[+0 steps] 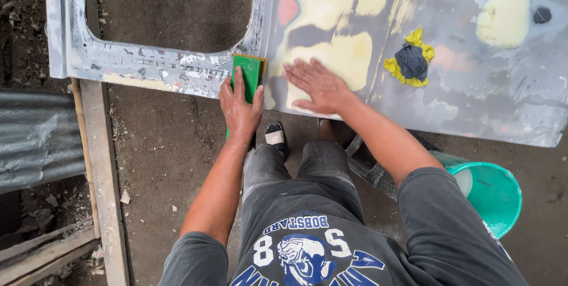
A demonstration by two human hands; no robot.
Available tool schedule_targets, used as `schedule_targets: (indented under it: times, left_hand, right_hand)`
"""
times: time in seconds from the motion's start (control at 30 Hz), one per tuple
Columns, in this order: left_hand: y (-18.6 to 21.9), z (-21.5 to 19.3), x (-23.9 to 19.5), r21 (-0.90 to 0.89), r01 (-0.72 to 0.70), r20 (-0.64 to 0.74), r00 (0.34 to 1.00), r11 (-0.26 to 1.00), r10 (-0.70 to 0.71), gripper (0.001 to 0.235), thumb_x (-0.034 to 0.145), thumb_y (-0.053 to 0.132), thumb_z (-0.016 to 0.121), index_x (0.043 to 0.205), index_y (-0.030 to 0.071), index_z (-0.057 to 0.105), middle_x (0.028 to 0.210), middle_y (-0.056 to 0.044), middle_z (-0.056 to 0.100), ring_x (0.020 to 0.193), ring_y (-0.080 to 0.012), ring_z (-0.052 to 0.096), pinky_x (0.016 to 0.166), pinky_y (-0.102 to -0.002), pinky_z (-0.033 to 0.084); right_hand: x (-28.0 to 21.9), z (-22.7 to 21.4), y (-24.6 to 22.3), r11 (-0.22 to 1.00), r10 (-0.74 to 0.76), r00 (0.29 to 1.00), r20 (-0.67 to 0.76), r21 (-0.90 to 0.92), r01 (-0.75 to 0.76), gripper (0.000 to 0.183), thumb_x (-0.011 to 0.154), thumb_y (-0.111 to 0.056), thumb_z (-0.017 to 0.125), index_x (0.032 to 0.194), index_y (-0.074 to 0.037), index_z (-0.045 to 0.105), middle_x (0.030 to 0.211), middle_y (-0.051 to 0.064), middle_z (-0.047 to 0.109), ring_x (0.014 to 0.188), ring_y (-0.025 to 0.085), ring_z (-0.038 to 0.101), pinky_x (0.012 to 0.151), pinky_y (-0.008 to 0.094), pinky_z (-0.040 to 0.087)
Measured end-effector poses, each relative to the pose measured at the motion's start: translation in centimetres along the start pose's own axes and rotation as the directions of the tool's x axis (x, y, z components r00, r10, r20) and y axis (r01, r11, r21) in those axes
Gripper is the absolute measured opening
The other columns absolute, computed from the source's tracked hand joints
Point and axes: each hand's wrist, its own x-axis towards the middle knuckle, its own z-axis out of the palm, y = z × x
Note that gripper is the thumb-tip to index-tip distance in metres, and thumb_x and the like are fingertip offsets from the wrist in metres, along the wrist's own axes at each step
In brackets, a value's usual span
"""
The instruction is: The person sands a large, flat metal car part using a green sanding block and a yellow cloth. They repeatedly rub the surface, occasionally dipping the tools into a green bucket of water to clean them before resuming sanding.
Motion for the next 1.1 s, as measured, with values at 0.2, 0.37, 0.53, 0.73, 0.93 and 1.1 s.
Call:
schedule_targets:
  times: [0.2, 0.37, 0.53, 0.73, 0.93, 1.1]
  left_hand:
    - [1.8, 0.0, 0.3, -0.013, 0.052, 0.013, 0.999, 0.999, -0.052, 0.078, 0.091, 0.035, 0.078, 0.156, 0.010, 0.043, 0.138, -0.024, 0.049, 0.122, -0.0439, 0.050, 0.105, -0.054, 0.042]
    - [1.4, 0.5, 0.2, -0.011, 0.056, 0.007, 0.998, 0.998, -0.056, 0.077, 0.093, 0.036, 0.078, 0.156, 0.010, 0.042, 0.138, -0.024, 0.048, 0.122, -0.0438, 0.050, 0.106, -0.054, 0.041]
    - [1.9, 0.5, 0.3, -0.022, 0.052, 0.006, 0.999, 0.998, -0.052, 0.077, 0.093, 0.036, 0.077, 0.157, 0.010, 0.042, 0.138, -0.024, 0.048, 0.122, -0.0436, 0.050, 0.106, -0.054, 0.041]
    - [1.9, 0.7, 0.3, -0.037, 0.010, 0.009, 1.000, 0.999, -0.010, 0.078, 0.093, 0.035, 0.078, 0.157, 0.010, 0.042, 0.136, -0.024, 0.048, 0.122, -0.0433, 0.049, 0.105, -0.054, 0.041]
    - [1.9, 0.5, 0.3, -0.050, -0.024, -0.004, 1.000, 0.998, 0.024, 0.077, 0.092, 0.034, 0.079, 0.155, 0.009, 0.043, 0.136, -0.024, 0.049, 0.121, -0.0431, 0.049, 0.105, -0.053, 0.041]
    - [2.0, 0.3, 0.6, -0.066, -0.058, 0.001, 0.998, 0.996, 0.058, 0.077, 0.092, 0.034, 0.079, 0.155, 0.008, 0.043, 0.136, -0.024, 0.049, 0.121, -0.0430, 0.050, 0.105, -0.053, 0.041]
  right_hand:
    - [2.4, -3.7, 5.8, 0.993, 0.107, 0.994, 0.001, 0.041, -0.107, 0.088, 0.098, -0.071, 0.027, 0.165, -0.019, 0.003, 0.172, 0.002, 0.001, 0.158, 0.024, 0.002, 0.127, 0.043, 0.000]
    - [3.0, -3.9, 8.5, 0.956, 0.293, 0.952, -0.088, 0.058, -0.288, 0.093, 0.099, -0.071, 0.028, 0.166, -0.013, 0.002, 0.174, 0.007, -0.001, 0.161, 0.026, -0.002, 0.130, 0.045, 0.000]
    - [1.9, -2.7, 5.3, 0.960, 0.280, 0.957, -0.081, 0.053, -0.276, 0.103, 0.095, -0.078, 0.030, 0.165, -0.009, 0.001, 0.173, 0.011, -0.003, 0.159, 0.028, -0.004, 0.128, 0.045, -0.001]
    - [0.1, -0.2, 2.1, 0.974, 0.223, 0.969, -0.111, 0.060, -0.217, 0.110, 0.091, -0.081, 0.034, 0.164, -0.005, 0.004, 0.172, 0.014, 0.000, 0.159, 0.032, -0.002, 0.128, 0.048, 0.000]
    - [-1.2, 0.8, -0.7, 0.980, 0.189, 0.966, -0.179, 0.094, -0.174, 0.111, 0.091, -0.079, 0.041, 0.164, -0.003, 0.008, 0.172, 0.017, 0.005, 0.159, 0.035, 0.002, 0.128, 0.050, 0.002]
    - [-2.4, 1.7, -3.3, 0.983, 0.173, 0.965, -0.198, 0.100, -0.156, 0.110, 0.090, -0.078, 0.043, 0.164, -0.003, 0.010, 0.171, 0.017, 0.007, 0.158, 0.036, 0.003, 0.127, 0.050, 0.004]
